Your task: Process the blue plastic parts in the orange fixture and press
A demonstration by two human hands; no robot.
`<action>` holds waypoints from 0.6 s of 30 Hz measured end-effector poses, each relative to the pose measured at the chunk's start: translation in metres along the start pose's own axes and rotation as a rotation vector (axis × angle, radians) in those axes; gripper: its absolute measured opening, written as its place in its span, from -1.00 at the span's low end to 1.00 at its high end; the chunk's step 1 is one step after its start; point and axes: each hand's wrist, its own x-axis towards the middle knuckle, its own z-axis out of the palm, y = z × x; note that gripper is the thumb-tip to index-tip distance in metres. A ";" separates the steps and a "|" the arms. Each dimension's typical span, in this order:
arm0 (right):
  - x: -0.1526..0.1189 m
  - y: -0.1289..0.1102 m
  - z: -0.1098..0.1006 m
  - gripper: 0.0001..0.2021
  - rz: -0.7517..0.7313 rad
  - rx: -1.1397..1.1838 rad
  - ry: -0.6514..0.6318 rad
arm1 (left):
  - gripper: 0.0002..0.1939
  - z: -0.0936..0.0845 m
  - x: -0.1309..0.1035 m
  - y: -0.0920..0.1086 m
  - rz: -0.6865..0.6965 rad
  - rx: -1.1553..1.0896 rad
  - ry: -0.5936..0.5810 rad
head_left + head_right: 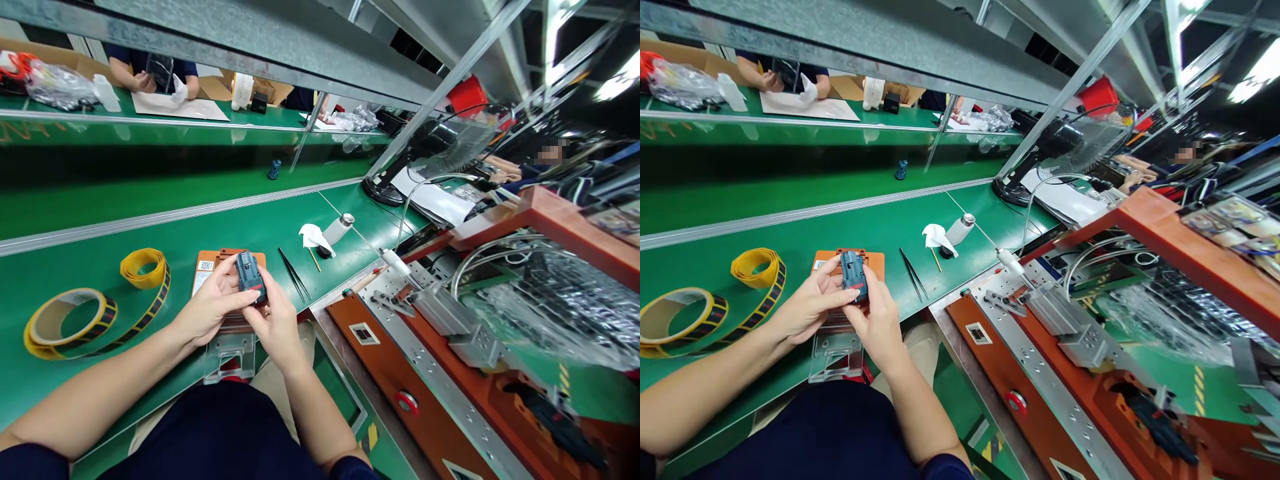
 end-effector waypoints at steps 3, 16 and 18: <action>-0.005 0.000 -0.001 -0.38 -0.077 -0.093 0.007 | -0.24 0.008 0.000 -0.006 0.033 0.021 0.069; -0.048 0.009 -0.108 -0.34 -0.110 -0.524 0.235 | -0.44 0.110 0.025 -0.026 -0.324 0.192 -0.152; -0.071 0.009 -0.160 -0.37 -0.045 -0.566 0.272 | -0.49 0.132 0.039 -0.030 -0.395 0.245 -0.244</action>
